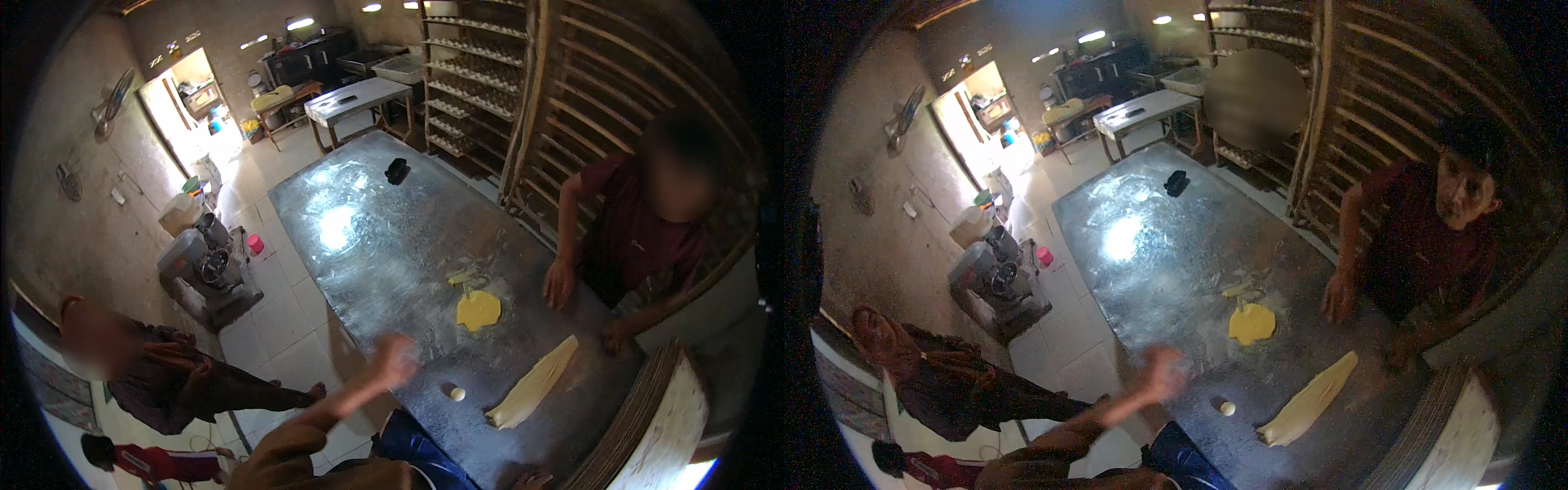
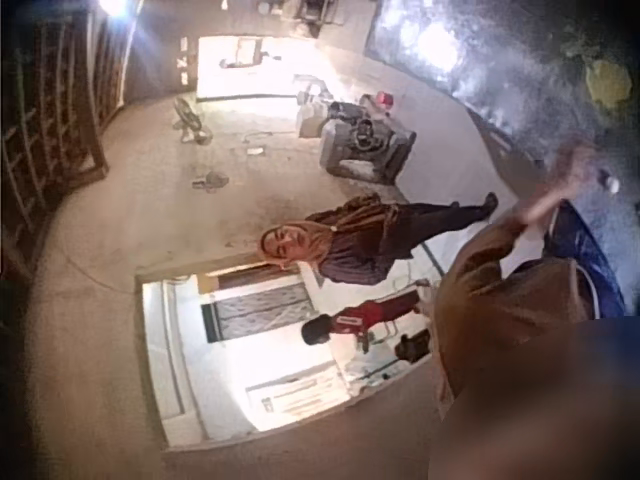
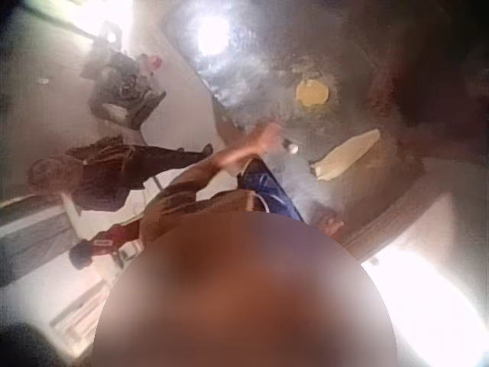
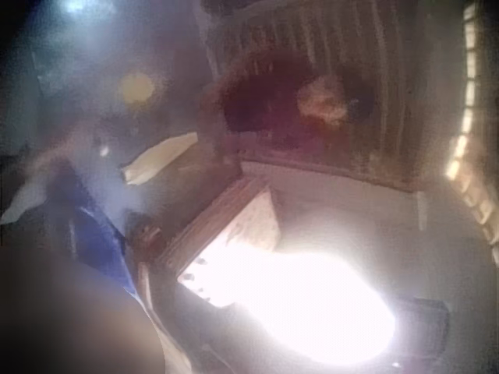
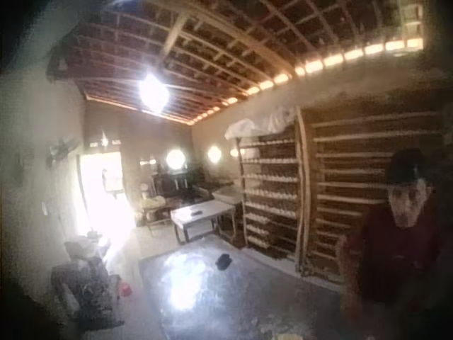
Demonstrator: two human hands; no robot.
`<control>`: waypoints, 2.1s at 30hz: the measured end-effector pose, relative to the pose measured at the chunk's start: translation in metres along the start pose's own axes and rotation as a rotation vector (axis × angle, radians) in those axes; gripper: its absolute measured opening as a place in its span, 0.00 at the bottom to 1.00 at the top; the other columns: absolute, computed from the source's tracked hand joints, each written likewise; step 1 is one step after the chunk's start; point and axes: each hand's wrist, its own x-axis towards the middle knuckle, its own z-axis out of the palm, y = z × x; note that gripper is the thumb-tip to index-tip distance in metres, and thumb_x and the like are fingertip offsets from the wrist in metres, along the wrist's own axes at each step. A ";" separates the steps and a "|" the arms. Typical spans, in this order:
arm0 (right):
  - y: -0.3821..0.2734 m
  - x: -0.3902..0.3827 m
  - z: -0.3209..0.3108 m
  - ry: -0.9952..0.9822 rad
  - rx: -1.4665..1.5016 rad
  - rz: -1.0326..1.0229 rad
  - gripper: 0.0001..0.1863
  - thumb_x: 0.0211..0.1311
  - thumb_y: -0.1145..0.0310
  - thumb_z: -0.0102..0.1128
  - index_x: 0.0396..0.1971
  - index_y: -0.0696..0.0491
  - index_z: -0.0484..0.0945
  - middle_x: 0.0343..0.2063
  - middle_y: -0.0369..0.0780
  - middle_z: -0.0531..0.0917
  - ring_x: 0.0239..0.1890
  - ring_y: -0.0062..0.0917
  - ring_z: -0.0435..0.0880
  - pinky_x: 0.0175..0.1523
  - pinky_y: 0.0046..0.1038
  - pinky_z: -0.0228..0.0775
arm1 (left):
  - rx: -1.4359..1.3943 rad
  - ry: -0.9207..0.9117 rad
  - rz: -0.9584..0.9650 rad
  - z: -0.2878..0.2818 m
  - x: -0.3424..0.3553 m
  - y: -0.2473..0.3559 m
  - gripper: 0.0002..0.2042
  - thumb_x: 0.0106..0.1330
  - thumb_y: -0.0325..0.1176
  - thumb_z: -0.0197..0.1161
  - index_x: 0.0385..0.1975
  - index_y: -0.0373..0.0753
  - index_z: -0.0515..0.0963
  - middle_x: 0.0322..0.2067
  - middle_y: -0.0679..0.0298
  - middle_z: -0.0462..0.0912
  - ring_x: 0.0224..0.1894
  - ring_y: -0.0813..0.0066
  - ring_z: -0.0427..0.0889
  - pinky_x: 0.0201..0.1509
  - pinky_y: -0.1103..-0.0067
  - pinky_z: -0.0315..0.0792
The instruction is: The person portions a large sheet of dough into small balls, rolls them, and places them on a wooden board. They then cut a larger mass of dough with a knife, weigh a portion in a bowl, and operate a stand mixer.
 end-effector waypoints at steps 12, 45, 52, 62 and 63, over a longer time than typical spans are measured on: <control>-0.059 0.014 -0.010 -0.131 0.246 0.233 0.18 0.61 0.67 0.67 0.50 0.55 0.76 0.51 0.53 0.76 0.54 0.48 0.75 0.57 0.44 0.70 | 0.278 -0.209 -1.510 -0.162 -0.005 -0.341 0.41 0.67 0.30 0.58 0.79 0.49 0.45 0.57 0.48 0.80 0.57 0.50 0.81 0.65 0.58 0.71; 0.005 0.038 0.010 -0.121 -0.202 -0.316 0.17 0.65 0.65 0.59 0.45 0.63 0.75 0.42 0.55 0.79 0.45 0.52 0.78 0.56 0.52 0.69 | -0.237 -0.496 0.132 0.119 -0.015 0.062 0.09 0.62 0.28 0.63 0.36 0.33 0.70 0.33 0.49 0.74 0.36 0.48 0.76 0.41 0.61 0.69; -0.058 0.027 0.078 0.085 -0.083 -0.287 0.17 0.66 0.66 0.58 0.46 0.64 0.73 0.42 0.54 0.79 0.45 0.51 0.79 0.58 0.50 0.69 | -0.530 -0.535 -0.071 0.159 -0.107 0.059 0.08 0.67 0.26 0.60 0.43 0.32 0.71 0.41 0.46 0.75 0.47 0.49 0.77 0.54 0.61 0.72; -0.025 0.034 0.042 0.096 -0.189 -0.204 0.18 0.64 0.68 0.59 0.47 0.65 0.72 0.41 0.52 0.78 0.46 0.47 0.78 0.58 0.45 0.68 | -0.442 -0.652 0.007 0.125 -0.074 0.110 0.17 0.77 0.36 0.49 0.54 0.27 0.72 0.51 0.48 0.76 0.59 0.52 0.74 0.68 0.61 0.66; -0.019 0.032 0.039 0.091 -0.182 -0.202 0.18 0.64 0.68 0.59 0.47 0.65 0.72 0.41 0.52 0.78 0.46 0.46 0.78 0.58 0.45 0.68 | -0.361 -0.577 0.121 0.118 -0.073 0.088 0.16 0.75 0.35 0.51 0.52 0.28 0.73 0.50 0.49 0.76 0.57 0.52 0.75 0.65 0.61 0.67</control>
